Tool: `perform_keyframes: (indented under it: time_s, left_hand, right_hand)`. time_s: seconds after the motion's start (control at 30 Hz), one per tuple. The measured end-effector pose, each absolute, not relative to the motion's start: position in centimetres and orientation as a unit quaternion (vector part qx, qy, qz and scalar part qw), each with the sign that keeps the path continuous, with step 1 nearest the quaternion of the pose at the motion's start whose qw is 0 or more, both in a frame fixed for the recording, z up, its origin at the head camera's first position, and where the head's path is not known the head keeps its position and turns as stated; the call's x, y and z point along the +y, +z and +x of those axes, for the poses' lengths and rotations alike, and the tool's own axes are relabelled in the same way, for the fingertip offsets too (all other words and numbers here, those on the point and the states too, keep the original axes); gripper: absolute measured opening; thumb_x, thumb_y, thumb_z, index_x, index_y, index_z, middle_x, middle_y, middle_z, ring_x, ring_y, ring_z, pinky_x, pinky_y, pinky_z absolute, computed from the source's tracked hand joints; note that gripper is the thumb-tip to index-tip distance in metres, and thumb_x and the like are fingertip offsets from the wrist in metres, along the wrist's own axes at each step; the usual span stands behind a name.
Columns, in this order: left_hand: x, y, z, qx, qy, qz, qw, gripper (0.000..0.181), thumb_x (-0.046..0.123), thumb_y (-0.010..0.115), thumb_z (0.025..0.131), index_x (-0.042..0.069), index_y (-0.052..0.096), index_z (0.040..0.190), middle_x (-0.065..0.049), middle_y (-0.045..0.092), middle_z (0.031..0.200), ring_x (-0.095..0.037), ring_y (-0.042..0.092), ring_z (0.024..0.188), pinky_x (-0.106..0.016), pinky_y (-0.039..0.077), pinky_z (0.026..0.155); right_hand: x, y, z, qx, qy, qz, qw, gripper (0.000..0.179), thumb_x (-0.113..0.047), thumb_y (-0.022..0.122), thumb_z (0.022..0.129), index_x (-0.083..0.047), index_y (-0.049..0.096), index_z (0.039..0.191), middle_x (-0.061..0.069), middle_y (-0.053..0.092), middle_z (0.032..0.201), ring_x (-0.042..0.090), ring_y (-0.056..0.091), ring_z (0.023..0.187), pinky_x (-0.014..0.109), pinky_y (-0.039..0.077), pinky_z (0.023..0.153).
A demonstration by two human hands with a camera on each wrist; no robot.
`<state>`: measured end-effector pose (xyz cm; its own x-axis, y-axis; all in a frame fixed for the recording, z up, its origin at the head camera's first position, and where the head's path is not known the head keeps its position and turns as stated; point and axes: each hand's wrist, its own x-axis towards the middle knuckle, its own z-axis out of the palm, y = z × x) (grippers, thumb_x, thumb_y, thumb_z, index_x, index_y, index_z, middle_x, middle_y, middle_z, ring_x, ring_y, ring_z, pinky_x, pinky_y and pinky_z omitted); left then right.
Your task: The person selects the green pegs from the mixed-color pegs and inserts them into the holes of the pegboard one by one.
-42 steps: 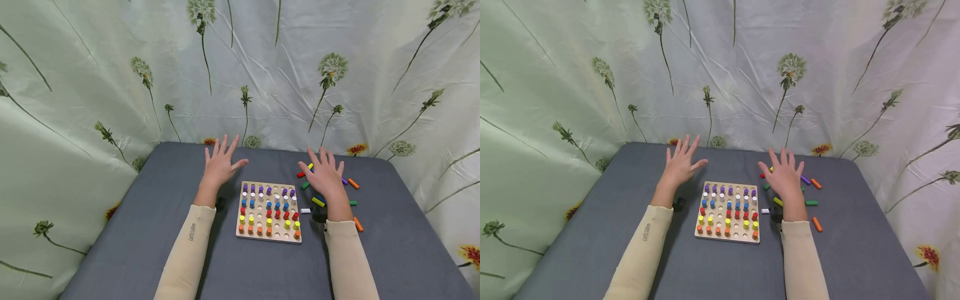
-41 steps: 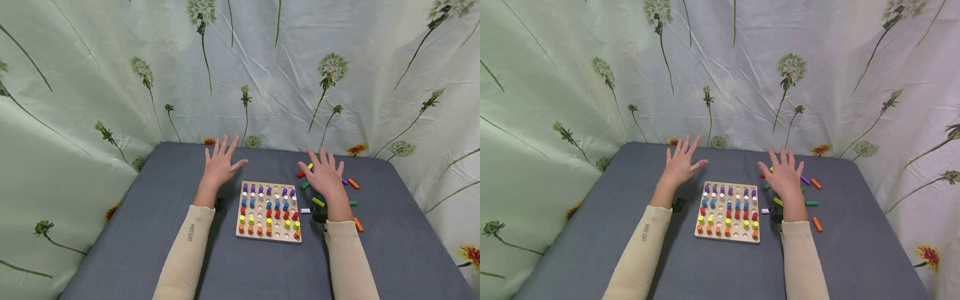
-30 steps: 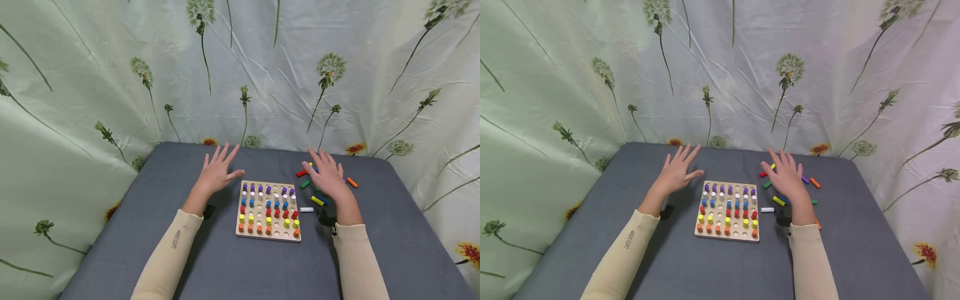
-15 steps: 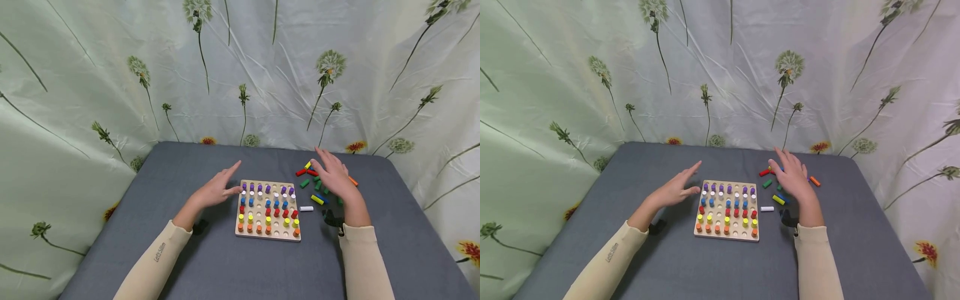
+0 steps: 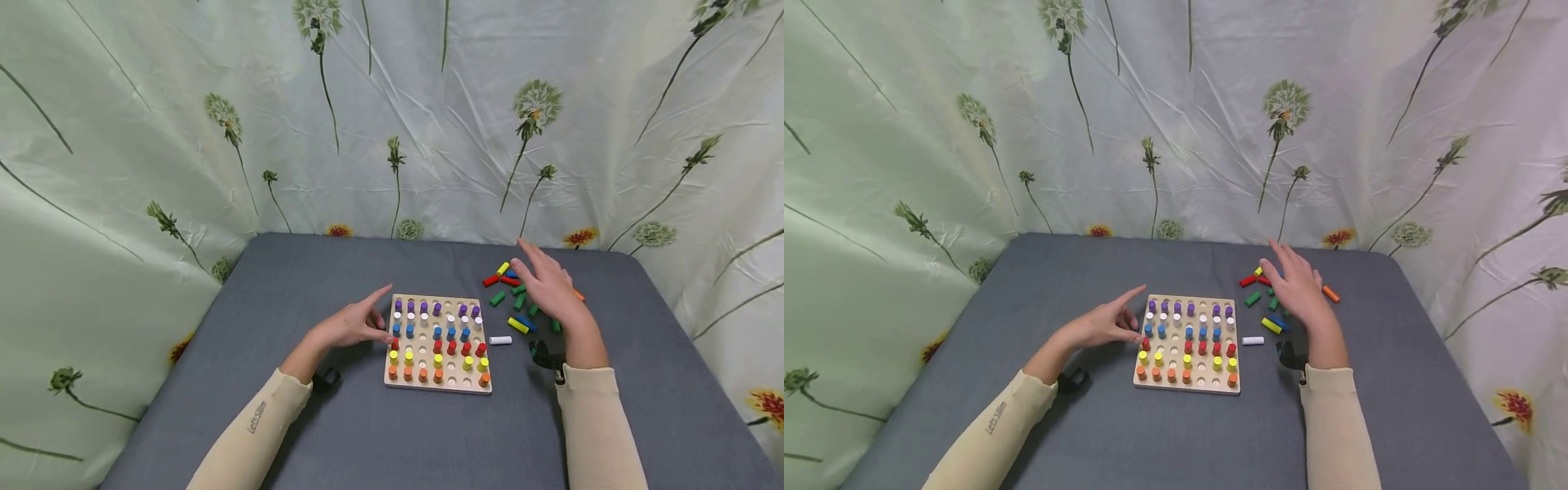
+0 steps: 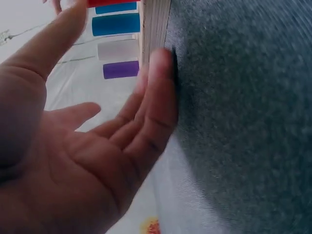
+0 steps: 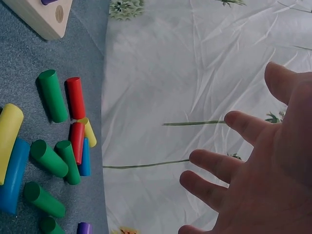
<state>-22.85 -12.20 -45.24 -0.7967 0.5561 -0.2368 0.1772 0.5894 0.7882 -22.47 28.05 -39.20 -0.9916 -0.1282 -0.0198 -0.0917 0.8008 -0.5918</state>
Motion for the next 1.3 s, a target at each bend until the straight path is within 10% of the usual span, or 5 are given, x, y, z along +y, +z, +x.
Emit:
perform_keyframes:
  time_s: [0.43, 0.67, 0.87, 1.3]
  left_hand:
    - [-12.0, -46.7, -22.9, 0.808, 0.491, 0.142, 0.294, 0.078, 0.004, 0.072, 0.1, 0.011, 0.03, 0.165, -0.012, 0.07, 0.104, -0.015, 0.072, 0.079, -0.031, 0.059, 0.069]
    - [-11.1, -47.2, -21.9, 0.825, 0.502, 0.078, 0.247, 0.067, 0.008, 0.078, 0.095, 0.013, 0.046, 0.154, -0.009, 0.07, 0.093, -0.015, 0.072, 0.07, -0.031, 0.059, 0.059]
    - [-10.3, -47.4, -21.4, 0.846, 0.484, 0.073, 0.212, 0.06, 0.01, 0.082, 0.093, 0.017, 0.054, 0.146, -0.006, 0.075, 0.082, -0.015, 0.07, 0.064, -0.032, 0.057, 0.056]
    - [-10.5, -48.1, -21.6, 0.842, 0.488, 0.072, 0.218, 0.05, 0.011, 0.083, 0.091, 0.017, 0.061, 0.136, -0.004, 0.076, 0.077, -0.014, 0.071, 0.062, -0.032, 0.057, 0.055]
  right_hand:
    - [28.3, -40.6, -22.8, 0.943, -0.331, -0.034, 0.027, 0.072, -0.054, 0.034, 0.113, -0.01, 0.022, 0.169, 0.031, 0.035, 0.167, 0.054, 0.035, 0.152, 0.075, 0.029, 0.119]
    - [28.0, -41.8, -22.9, 0.944, -0.329, 0.003, -0.013, 0.051, -0.036, 0.052, 0.112, -0.004, 0.051, 0.151, 0.027, 0.067, 0.132, 0.041, 0.065, 0.113, 0.055, 0.053, 0.091]
    - [28.1, -43.0, -23.7, 0.95, -0.313, 0.004, -0.004, 0.033, -0.018, 0.061, 0.106, -0.001, 0.061, 0.135, 0.019, 0.069, 0.104, 0.026, 0.057, 0.075, 0.034, 0.045, 0.067]
    - [25.9, -45.0, -25.0, 0.967, -0.235, -0.042, 0.089, 0.033, -0.013, 0.065, 0.101, -0.007, 0.068, 0.133, 0.013, 0.068, 0.094, 0.022, 0.057, 0.071, 0.032, 0.045, 0.064]
